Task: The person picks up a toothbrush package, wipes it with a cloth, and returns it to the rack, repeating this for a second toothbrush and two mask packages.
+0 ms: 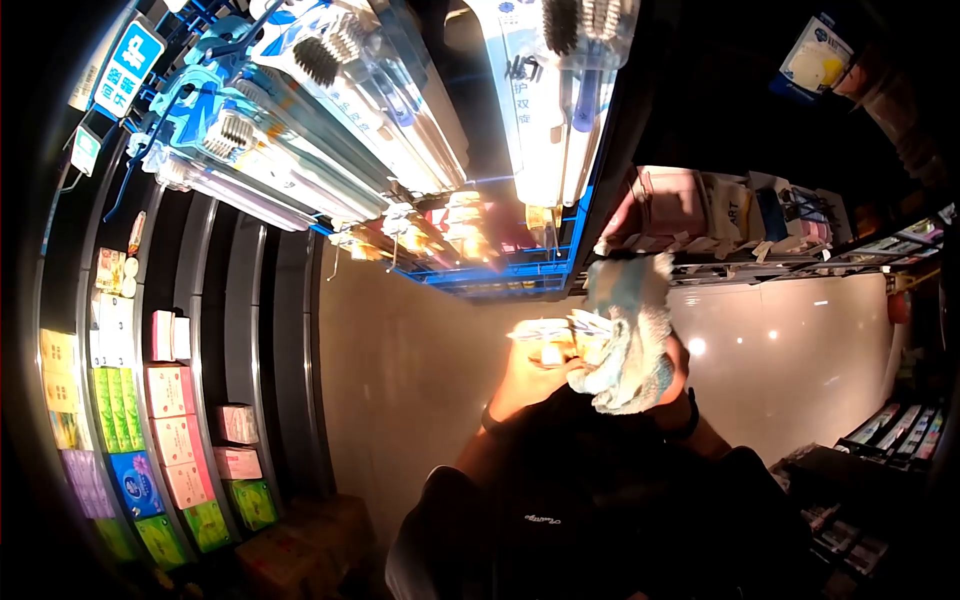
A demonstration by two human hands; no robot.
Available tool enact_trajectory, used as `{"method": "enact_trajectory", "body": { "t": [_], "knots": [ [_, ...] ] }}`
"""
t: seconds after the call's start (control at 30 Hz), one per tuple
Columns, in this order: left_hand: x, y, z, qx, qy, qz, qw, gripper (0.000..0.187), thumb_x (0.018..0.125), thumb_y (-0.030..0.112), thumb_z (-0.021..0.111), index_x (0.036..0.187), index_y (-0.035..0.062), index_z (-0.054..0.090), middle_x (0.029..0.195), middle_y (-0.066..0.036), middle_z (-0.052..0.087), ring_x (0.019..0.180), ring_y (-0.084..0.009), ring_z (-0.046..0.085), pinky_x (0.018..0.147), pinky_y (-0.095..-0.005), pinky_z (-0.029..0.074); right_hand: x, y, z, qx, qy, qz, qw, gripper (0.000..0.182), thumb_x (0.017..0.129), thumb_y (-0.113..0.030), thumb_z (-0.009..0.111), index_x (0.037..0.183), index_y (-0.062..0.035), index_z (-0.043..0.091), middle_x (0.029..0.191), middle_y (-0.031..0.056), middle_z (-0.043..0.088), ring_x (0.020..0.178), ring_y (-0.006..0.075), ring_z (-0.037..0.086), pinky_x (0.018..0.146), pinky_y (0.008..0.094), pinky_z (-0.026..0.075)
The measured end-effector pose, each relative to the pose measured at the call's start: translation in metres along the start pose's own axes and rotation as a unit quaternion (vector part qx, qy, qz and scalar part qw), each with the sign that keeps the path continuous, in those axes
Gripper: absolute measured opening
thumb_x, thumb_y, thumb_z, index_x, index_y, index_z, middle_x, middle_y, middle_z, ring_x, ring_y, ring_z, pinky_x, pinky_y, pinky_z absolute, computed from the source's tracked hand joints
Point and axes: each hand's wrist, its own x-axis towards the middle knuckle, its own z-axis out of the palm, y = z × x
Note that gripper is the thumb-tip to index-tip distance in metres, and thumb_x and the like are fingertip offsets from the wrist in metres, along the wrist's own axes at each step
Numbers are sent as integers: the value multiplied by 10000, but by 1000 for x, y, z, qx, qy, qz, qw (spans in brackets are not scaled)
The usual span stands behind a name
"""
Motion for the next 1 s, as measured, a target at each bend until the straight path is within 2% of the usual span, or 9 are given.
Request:
{"method": "enact_trajectory", "body": {
  "t": [0.07,0.13,0.23,0.33,0.37,0.47,0.57,0.67,1.0],
  "knots": [
    [3,13,-12,76,-42,-45,995,204,736,-9,768,911,-11,663,879,-102,698,726,-141,655,665,-285,532,-1,-7,5,-44,-45,-59,996,490,746,-41,747,1178,80,549,1122,207,621,1003,291,633,879,342,494],
    [-1,8,-4,-82,115,-109,984,175,753,-27,751,889,-25,641,859,-117,693,719,-156,665,665,-278,542,3,-29,6,-169,-105,-252,947,422,756,30,683,1152,87,552,1111,204,617,974,287,636,865,341,494],
    [2,14,-15,-39,83,-107,990,200,772,-2,754,916,-27,618,808,-85,675,718,-143,656,656,-268,538,-14,-11,-3,-144,-154,-64,976,371,794,77,598,1159,98,536,1108,181,619,977,238,627,863,316,491],
    [7,12,-17,-7,52,-92,994,215,774,11,759,942,-14,626,784,-59,661,719,-136,643,663,-274,531,-14,-11,-6,-102,-140,-22,985,382,805,99,574,1184,89,525,1127,170,619,1003,225,618,880,317,483],
    [10,14,-14,-26,51,-101,993,220,774,15,761,948,-10,629,778,-53,657,721,-135,640,667,-277,529,-6,-11,-6,-113,-113,-122,980,394,807,122,563,1196,86,511,1145,163,611,1008,206,610,890,313,476],
    [22,19,-12,81,-11,-42,996,245,808,58,733,1031,-13,658,907,-89,702,795,-139,654,737,-287,524,9,-21,-18,-141,-39,-122,982,360,900,-79,573,1228,42,487,1227,134,556,1108,202,550,952,351,446],
    [22,6,-12,91,-69,-67,991,277,853,75,682,1109,-19,633,1039,-91,689,926,-147,635,827,-300,498,22,-25,-12,127,25,-98,987,414,879,-107,611,1248,17,469,1227,128,551,1113,226,552,978,349,421],
    [13,-6,3,-111,-7,-122,986,343,895,92,616,1211,-25,552,1126,-73,641,1026,-152,593,896,-310,463,23,-28,2,-181,-14,-229,956,418,867,-60,621,1247,16,464,1208,131,562,1103,241,561,962,346,427],
    [11,3,1,-240,42,-92,965,502,957,153,499,1397,-23,335,1248,-105,541,1139,-199,525,970,-340,413,18,-25,17,-264,-148,-290,908,288,633,124,618,895,5,619,949,167,608,809,326,590,723,365,475]
  ]
}}
